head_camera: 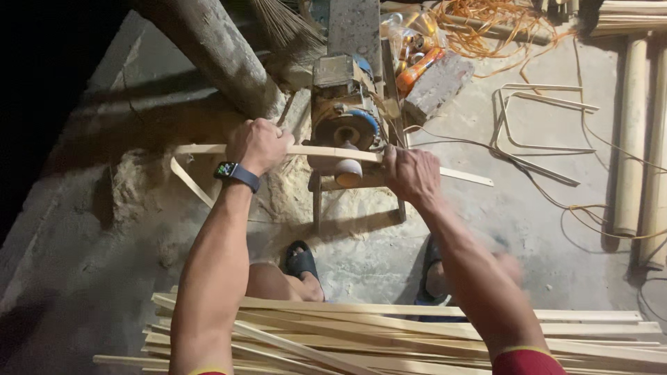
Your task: The person sits on the floor and uses a bench grinder to smooth thin wooden strips. They hold each strip with both hands and pass it back and forth against the rotating grinding wheel, then place the finished pieces aside.
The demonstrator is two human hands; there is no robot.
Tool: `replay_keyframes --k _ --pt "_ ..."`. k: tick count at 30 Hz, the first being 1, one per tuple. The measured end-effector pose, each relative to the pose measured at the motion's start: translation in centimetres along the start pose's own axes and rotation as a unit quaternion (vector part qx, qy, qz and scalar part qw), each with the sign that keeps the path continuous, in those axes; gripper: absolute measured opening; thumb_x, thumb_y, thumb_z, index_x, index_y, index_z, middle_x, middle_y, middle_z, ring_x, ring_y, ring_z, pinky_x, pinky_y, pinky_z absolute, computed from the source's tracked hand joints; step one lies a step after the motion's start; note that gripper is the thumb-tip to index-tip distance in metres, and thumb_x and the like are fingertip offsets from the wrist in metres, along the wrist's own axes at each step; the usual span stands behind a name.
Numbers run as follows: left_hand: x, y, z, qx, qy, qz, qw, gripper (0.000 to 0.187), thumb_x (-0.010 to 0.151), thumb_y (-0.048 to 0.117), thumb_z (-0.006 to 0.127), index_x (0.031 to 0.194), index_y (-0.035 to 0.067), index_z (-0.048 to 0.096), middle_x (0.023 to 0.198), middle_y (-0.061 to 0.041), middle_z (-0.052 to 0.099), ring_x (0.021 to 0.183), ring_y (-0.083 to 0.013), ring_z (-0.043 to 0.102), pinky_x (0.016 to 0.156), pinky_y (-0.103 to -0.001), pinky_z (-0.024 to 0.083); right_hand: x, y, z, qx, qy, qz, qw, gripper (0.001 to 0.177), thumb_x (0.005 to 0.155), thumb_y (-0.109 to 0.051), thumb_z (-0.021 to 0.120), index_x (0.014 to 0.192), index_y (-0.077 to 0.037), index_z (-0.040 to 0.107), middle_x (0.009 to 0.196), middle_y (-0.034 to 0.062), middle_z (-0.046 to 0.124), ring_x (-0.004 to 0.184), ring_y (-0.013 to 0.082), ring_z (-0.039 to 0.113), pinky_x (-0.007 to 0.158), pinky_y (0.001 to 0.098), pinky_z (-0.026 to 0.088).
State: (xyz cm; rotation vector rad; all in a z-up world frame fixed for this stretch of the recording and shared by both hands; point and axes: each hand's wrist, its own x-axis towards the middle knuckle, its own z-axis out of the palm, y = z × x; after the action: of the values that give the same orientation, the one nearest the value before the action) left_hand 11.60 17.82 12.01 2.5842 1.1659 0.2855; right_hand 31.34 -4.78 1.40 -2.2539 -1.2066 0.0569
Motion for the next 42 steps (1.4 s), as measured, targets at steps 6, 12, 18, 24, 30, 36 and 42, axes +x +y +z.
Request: replay_keyframes --k 6,12,18,24,30,36,42 --pt "-0.4 0.0 0.5 -0.012 -0.022 -0.061 0.998 0.036 0.084 0.041 0.066 0.071 0.009 0.075 0.071 -0.014 0.072 0.063 -0.0347 0.068 0.059 -0.048 0.051 -0.3 0.5 1.5 0.011 -0.009 0.037 0.999 0.056 0.104 -0.039 0.043 0.070 -0.004 0.071 0.062 0.0259 0.061 0.059 0.0459 0.060 0.065 0.0560 0.047" --pt "-0.6 0.3 1.1 0.012 0.033 -0.005 0.999 0.030 0.083 0.040 0.068 0.083 0.013 0.080 0.078 -0.020 0.072 0.069 -0.0396 0.068 0.063 -0.050 0.052 -1.5 1.2 4.3 0.104 0.034 0.063 0.992 0.054 0.104 -0.038 0.041 0.079 -0.004 0.074 0.065 0.0259 0.063 0.064 0.0480 0.061 0.064 0.0556 0.047" --pt "-0.6 1.4 1.4 0.040 0.016 -0.044 0.998 0.036 0.086 0.041 0.066 0.080 0.007 0.077 0.077 -0.019 0.073 0.068 -0.0367 0.070 0.062 -0.049 0.053 -2.8 3.1 10.4 0.203 0.095 0.065 0.972 0.059 0.108 -0.040 0.039 0.075 -0.001 0.068 0.060 0.0185 0.058 0.056 0.0357 0.058 0.058 0.0477 0.044" --pt "-0.9 2.2 1.8 0.054 0.022 -0.016 0.998 0.036 0.090 0.040 0.064 0.077 0.008 0.078 0.078 -0.020 0.073 0.070 -0.0385 0.070 0.065 -0.051 0.053 -4.0 3.4 17.7 0.382 0.099 0.131 0.910 0.058 0.109 -0.037 0.039 0.059 -0.009 0.048 0.052 0.0015 0.040 0.049 0.0143 0.036 0.048 0.0359 0.026" --pt "-1.1 3.2 2.5 0.042 0.009 -0.041 0.998 0.031 0.086 0.038 0.063 0.078 0.014 0.081 0.081 -0.020 0.074 0.075 -0.0428 0.071 0.071 -0.052 0.055 -4.7 0.1 21.7 0.590 0.088 0.178 0.782 0.043 0.101 -0.032 0.031 0.078 -0.010 0.061 0.055 -0.0022 0.049 0.045 0.0099 0.042 0.039 0.0295 0.030" --pt "-1.2 3.1 3.9 0.033 0.020 -0.022 0.999 0.034 0.087 0.040 0.063 0.077 0.013 0.080 0.079 -0.019 0.073 0.073 -0.0420 0.071 0.071 -0.051 0.056 -4.9 -3.4 23.3 0.797 0.074 0.177 0.572 0.037 0.110 -0.035 0.041 0.087 -0.010 0.056 0.061 -0.0036 0.044 0.047 0.0093 0.038 0.041 0.0274 0.028" --pt "-1.4 0.6 7.8 -0.054 0.006 -0.021 0.998 0.044 0.092 0.041 0.060 0.066 0.008 0.076 0.065 -0.018 0.069 0.058 -0.0360 0.067 0.059 -0.048 0.051 -5.1 -5.2 22.4 0.739 0.095 0.337 0.576 0.035 0.097 -0.039 0.036 0.099 -0.013 0.059 0.067 0.0011 0.058 0.050 0.0150 0.051 0.043 0.0317 0.038"
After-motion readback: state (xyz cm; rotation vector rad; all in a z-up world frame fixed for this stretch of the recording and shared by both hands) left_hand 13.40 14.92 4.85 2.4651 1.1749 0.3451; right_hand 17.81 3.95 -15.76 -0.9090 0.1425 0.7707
